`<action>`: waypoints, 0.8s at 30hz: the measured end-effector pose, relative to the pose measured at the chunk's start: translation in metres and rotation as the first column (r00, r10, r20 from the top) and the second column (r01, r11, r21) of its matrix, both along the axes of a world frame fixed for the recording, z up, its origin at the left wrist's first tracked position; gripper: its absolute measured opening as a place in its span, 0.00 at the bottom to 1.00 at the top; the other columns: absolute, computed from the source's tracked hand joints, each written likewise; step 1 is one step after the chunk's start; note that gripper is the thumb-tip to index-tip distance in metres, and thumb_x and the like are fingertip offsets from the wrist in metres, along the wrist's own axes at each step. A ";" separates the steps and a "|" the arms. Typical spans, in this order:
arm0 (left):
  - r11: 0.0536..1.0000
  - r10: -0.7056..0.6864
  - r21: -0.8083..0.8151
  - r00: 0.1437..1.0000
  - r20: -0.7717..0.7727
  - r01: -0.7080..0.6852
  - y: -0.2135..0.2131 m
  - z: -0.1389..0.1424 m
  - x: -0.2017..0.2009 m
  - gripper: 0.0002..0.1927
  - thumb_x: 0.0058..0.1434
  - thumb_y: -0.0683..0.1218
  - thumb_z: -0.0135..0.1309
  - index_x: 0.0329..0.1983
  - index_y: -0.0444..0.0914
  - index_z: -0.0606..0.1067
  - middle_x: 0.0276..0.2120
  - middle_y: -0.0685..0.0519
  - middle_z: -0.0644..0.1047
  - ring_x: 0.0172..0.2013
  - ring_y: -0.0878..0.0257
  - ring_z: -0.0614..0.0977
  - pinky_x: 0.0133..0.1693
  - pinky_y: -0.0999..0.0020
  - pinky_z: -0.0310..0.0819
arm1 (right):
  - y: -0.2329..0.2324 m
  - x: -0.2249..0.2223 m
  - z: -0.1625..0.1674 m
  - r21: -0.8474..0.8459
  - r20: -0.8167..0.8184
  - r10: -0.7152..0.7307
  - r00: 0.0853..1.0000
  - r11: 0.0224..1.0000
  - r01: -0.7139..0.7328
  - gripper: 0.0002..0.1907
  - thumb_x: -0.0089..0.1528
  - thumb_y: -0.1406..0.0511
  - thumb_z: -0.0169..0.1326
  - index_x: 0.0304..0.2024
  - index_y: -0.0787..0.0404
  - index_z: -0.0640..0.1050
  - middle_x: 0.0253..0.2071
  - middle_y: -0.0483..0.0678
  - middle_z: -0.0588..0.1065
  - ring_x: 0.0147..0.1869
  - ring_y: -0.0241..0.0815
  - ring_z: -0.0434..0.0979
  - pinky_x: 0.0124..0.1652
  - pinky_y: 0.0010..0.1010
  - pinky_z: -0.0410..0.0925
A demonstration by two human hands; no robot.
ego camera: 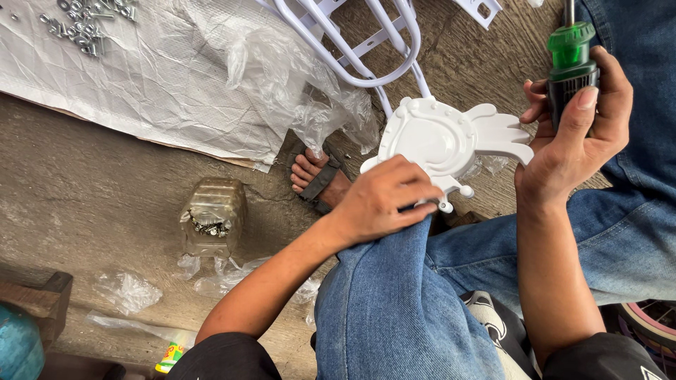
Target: The person sits on the floor assembling a children's tricycle. They align a white winged heart-shaped fairing against the tricycle frame, drive its screws with a screwdriver, remove plastic wrapping from parts, and fit the purple seat onto the frame.
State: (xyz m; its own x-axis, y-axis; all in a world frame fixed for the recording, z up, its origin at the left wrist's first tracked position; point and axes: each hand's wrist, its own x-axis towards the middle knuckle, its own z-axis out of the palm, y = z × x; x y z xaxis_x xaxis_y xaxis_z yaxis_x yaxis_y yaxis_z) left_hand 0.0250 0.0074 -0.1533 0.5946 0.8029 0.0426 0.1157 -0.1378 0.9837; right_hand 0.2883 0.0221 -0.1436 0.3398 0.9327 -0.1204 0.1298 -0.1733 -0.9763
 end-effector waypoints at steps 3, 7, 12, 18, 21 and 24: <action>0.978 0.165 -0.103 0.973 -0.160 -0.183 0.001 -0.015 -0.009 0.13 0.62 0.47 0.63 0.46 0.37 0.78 0.41 0.52 0.77 0.44 0.59 0.79 0.48 0.64 0.76 | 0.000 0.001 -0.001 -0.004 0.012 0.009 1.000 1.000 -0.009 0.23 0.84 0.56 0.48 0.70 0.70 0.67 0.45 0.57 0.76 0.41 0.40 0.78 0.39 0.25 0.73; 0.803 0.135 -0.481 0.894 -0.428 -0.352 0.004 -0.048 -0.016 0.20 0.64 0.56 0.60 0.47 0.35 0.79 0.40 0.48 0.82 0.42 0.57 0.85 0.47 0.64 0.79 | 0.000 0.002 -0.003 0.003 0.000 0.008 1.000 1.000 -0.008 0.24 0.84 0.56 0.50 0.70 0.70 0.67 0.45 0.57 0.75 0.40 0.40 0.77 0.38 0.26 0.72; 0.567 -0.075 -0.821 0.990 -0.122 -0.058 0.001 -0.092 0.005 0.29 0.65 0.60 0.59 0.54 0.31 0.79 0.44 0.43 0.84 0.45 0.55 0.87 0.48 0.63 0.80 | 0.000 0.002 -0.004 0.000 0.009 0.021 1.000 1.000 -0.021 0.25 0.83 0.56 0.51 0.69 0.71 0.68 0.46 0.57 0.76 0.41 0.40 0.79 0.38 0.26 0.72; -0.114 0.301 -0.907 0.884 0.358 0.406 0.013 -0.129 0.032 0.37 0.62 0.56 0.63 0.65 0.26 0.68 0.52 0.39 0.80 0.48 0.56 0.85 0.53 0.59 0.82 | 0.001 0.002 -0.003 0.032 0.124 0.047 0.991 0.998 -0.052 0.27 0.82 0.54 0.52 0.68 0.72 0.69 0.49 0.58 0.78 0.44 0.41 0.79 0.40 0.27 0.74; -0.123 0.395 -0.906 0.858 0.328 0.404 0.011 -0.124 0.038 0.39 0.61 0.54 0.65 0.66 0.25 0.66 0.53 0.38 0.79 0.49 0.53 0.85 0.53 0.56 0.82 | 0.003 0.001 -0.001 0.049 0.171 0.043 0.984 0.997 -0.052 0.27 0.81 0.54 0.53 0.68 0.73 0.69 0.48 0.58 0.78 0.44 0.41 0.80 0.43 0.28 0.76; -0.073 0.474 -0.925 0.829 0.296 0.372 -0.001 -0.113 0.038 0.38 0.61 0.53 0.65 0.65 0.26 0.67 0.53 0.38 0.79 0.50 0.53 0.84 0.52 0.56 0.82 | 0.004 0.001 0.004 0.060 0.150 0.042 0.988 0.997 -0.052 0.28 0.81 0.53 0.53 0.68 0.72 0.69 0.48 0.58 0.79 0.43 0.41 0.79 0.45 0.29 0.77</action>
State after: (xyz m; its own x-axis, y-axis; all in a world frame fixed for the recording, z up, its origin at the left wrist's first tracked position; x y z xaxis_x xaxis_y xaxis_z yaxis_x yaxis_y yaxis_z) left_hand 0.0634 0.0063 -0.2666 0.7743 0.2605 -0.5767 -0.3652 0.9282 -0.0711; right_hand 0.2896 0.0257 -0.1398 0.3049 0.9523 -0.0116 0.2805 -0.1014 -0.9545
